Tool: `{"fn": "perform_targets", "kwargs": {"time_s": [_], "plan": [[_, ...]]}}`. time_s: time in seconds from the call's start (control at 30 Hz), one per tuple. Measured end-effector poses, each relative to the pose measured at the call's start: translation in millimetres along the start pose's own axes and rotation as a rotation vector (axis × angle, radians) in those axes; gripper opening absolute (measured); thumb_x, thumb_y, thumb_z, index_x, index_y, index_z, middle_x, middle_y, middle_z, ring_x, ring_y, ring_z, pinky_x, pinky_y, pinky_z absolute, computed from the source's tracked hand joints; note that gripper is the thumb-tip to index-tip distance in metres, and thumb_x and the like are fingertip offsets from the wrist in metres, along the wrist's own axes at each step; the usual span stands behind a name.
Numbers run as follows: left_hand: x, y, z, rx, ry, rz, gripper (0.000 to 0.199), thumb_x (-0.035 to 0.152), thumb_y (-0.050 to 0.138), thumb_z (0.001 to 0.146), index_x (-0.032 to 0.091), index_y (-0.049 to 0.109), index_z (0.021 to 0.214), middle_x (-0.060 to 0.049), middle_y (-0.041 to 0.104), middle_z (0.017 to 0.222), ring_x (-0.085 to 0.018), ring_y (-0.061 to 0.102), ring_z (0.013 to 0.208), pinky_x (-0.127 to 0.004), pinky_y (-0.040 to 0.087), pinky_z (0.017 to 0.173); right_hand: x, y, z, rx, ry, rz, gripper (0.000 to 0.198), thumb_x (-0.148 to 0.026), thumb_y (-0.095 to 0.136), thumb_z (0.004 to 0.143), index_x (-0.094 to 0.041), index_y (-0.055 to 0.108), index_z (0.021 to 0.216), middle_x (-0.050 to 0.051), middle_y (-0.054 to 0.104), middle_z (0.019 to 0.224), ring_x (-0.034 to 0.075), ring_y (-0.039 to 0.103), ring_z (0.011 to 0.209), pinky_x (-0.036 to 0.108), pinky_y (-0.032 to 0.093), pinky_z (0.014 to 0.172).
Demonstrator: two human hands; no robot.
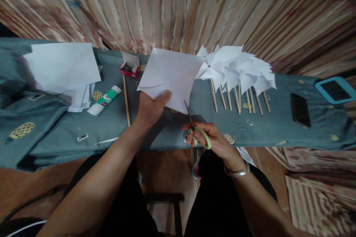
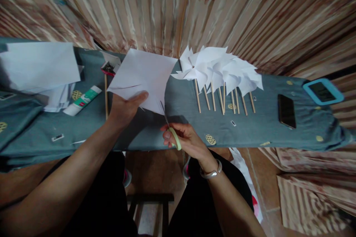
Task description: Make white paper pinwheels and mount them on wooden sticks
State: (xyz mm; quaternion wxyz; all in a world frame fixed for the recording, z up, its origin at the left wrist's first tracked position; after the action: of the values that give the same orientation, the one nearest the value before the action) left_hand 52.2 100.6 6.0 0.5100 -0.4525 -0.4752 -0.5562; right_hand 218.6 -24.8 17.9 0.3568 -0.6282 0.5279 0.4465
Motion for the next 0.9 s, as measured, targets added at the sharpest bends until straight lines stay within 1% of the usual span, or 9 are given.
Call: {"fn": "perform_targets", "kwargs": {"time_s": [0.17,0.3,0.47,0.6,0.8,0.9], "plan": [[-0.4,0.4,-1.1,0.001,0.011,0.016,0.031,0.028,0.077,0.067,0.019,0.069,0.095,-0.005,0.075,0.091,-0.027,0.068,0.096,-0.043,0.053,0.097,-0.4,0.3,-0.1,0.009,0.001,0.022,0.049,-0.063,0.073,0.074,-0.019,0.071,0.095,-0.001,0.066,0.068,0.01,0.058,0.057,0.025,0.053,0.058],[-0.5,0.5,-1.2,-0.007,-0.011,0.021,0.033,0.031,0.078,0.066,0.02,0.07,0.097,-0.005,0.073,0.089,-0.028,0.066,0.101,-0.041,0.054,0.095,-0.9,-0.4,0.2,0.006,0.0,0.008,0.049,-0.063,0.073,0.074,-0.019,0.072,0.094,-0.001,0.066,0.067,0.011,0.058,0.057,0.025,0.052,0.056],[0.5,1.0,-0.3,-0.018,-0.018,-0.015,0.036,0.033,0.08,0.065,0.021,0.07,0.097,-0.004,0.073,0.085,-0.028,0.067,0.097,-0.041,0.055,0.091,0.5,-1.6,0.5,-0.002,-0.021,-0.015,0.046,-0.061,0.073,0.075,-0.018,0.072,0.092,-0.001,0.065,0.067,0.011,0.059,0.057,0.025,0.053,0.057],[2.2,1.6,-0.6,-0.034,-0.013,-0.041,0.037,0.031,0.08,0.065,0.02,0.069,0.099,-0.004,0.073,0.085,-0.026,0.068,0.096,-0.04,0.055,0.093,3.4,-1.8,0.0,0.003,0.006,0.021,0.043,-0.057,0.076,0.075,-0.018,0.071,0.094,-0.001,0.065,0.067,0.011,0.058,0.057,0.024,0.052,0.057],[-0.3,0.5,-1.0,-0.042,-0.036,-0.032,0.044,0.042,0.08,0.067,0.02,0.069,0.103,-0.006,0.074,0.088,-0.029,0.067,0.099,-0.041,0.055,0.092,5.8,-1.0,0.4,0.013,0.057,0.083,0.047,-0.057,0.079,0.071,-0.018,0.07,0.094,-0.003,0.065,0.064,0.009,0.057,0.053,0.022,0.049,0.054],[-4.4,0.6,0.5,-0.035,-0.017,-0.034,0.044,0.041,0.08,0.068,0.02,0.068,0.104,-0.006,0.075,0.088,-0.029,0.069,0.096,-0.041,0.055,0.092,5.6,-0.2,1.1,0.021,0.062,0.092,0.047,-0.056,0.08,0.07,-0.018,0.069,0.094,-0.004,0.064,0.062,0.008,0.056,0.052,0.021,0.049,0.053]]}}
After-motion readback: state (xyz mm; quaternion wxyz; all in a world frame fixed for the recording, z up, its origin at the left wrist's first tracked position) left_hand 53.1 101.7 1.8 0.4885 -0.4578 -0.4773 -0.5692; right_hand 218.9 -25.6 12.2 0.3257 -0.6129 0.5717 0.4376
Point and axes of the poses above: each hand's wrist, its own z-axis towards the middle knuckle, its own y-axis out of the palm, x = y × z, the point moved 2 cm from there along z, towards the middle knuckle
